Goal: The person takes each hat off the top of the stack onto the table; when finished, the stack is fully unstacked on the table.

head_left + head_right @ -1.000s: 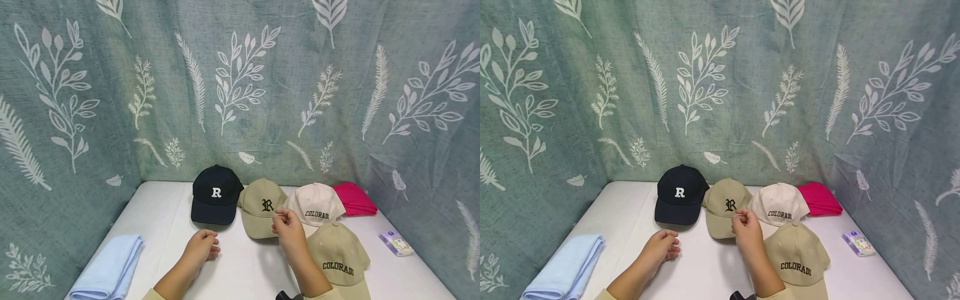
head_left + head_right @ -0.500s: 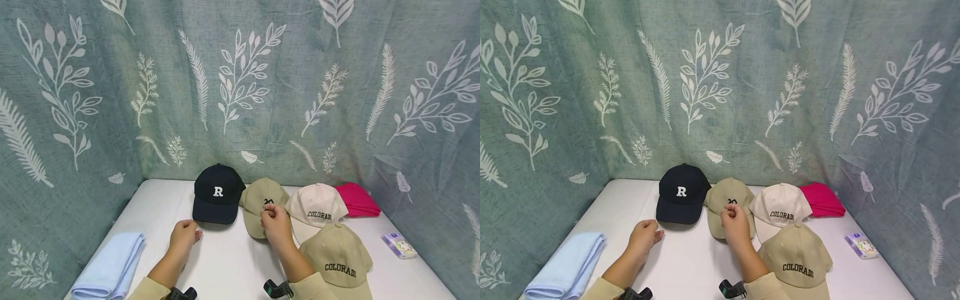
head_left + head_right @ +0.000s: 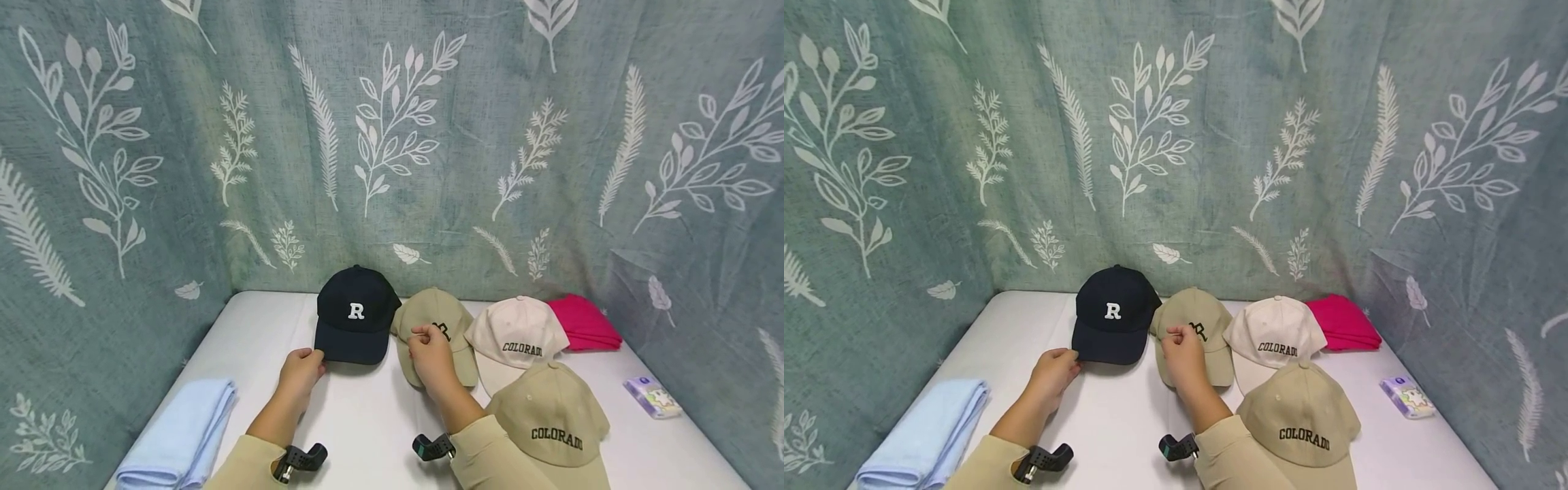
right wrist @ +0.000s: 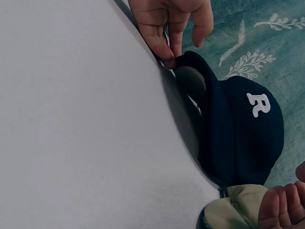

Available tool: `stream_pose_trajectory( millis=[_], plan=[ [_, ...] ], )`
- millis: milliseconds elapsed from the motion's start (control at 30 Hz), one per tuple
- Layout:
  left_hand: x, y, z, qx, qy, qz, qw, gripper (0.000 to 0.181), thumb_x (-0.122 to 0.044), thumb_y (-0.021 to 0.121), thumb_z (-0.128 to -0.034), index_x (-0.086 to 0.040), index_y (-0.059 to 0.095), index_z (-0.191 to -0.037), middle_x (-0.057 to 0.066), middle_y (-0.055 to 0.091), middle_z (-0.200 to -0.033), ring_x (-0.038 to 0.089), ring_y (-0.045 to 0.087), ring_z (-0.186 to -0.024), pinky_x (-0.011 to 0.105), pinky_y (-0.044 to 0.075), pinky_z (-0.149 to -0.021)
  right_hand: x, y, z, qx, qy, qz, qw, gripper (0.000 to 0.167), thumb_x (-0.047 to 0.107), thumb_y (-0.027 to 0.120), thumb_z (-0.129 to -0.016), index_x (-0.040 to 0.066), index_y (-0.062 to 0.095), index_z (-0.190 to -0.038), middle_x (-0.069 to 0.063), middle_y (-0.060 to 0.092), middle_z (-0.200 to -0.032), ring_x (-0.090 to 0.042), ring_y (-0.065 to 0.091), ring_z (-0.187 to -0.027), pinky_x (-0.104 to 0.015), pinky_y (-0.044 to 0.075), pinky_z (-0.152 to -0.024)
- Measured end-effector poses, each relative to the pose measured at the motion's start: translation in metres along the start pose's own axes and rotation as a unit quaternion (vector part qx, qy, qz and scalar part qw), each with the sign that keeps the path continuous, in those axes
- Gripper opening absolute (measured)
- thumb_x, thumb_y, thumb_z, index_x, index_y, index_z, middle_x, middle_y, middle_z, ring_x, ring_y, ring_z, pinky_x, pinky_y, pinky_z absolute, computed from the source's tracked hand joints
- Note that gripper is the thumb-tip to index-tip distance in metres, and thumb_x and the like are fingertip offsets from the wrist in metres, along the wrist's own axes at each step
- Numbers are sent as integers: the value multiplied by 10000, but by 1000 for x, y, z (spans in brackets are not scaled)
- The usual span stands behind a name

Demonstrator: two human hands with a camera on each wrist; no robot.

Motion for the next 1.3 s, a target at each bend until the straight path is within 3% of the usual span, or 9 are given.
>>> stream_pose_trajectory(
  millis=[200,567,1000,1300],
  plan=[
    [-1,3,-1,116,28,96,9999,643,-184,521,-1036,117,292,-1556,352,368,-1565,465,485,-1424,509,414,-1193,-5,12,-12,-3,-7,-9,10000,243,54,585,-951,20,651,-1182,-55,618,-858,-150,601,-701,-270,500,-660],
    [5,-4,-11,357,464,103,9982,645,-121,546,-1046,152,257,-1554,344,371,-1527,445,529,-1371,475,469,-1152,-4,37,-20,205,81,-175,9996,263,52,591,-973,-19,624,-1224,-71,605,-904,-164,589,-712,-273,482,-650],
    [11,-3,-16,551,479,336,9968,654,-74,576,-1044,130,244,-1569,349,323,-1571,455,483,-1418,462,474,-1139,-6,54,-20,-201,227,-380,9988,234,73,651,-971,-10,641,-1190,-95,617,-999,-205,592,-871,-276,502,-735],
    [8,-4,-19,467,601,448,9961,628,-68,579,-1043,137,279,-1555,345,345,-1554,464,483,-1412,463,484,-1120,-16,67,-12,-182,-41,-74,9998,364,73,695,-966,1,613,-1312,-174,635,-1260,-303,616,-1142,-463,537,-997]
  ],
)
Point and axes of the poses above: each hand's wrist, its own z-axis away from the middle knuckle, its own y-axis out of the palm, x = y × z, the point moved 2 cm from there along -z, towards the middle knuckle
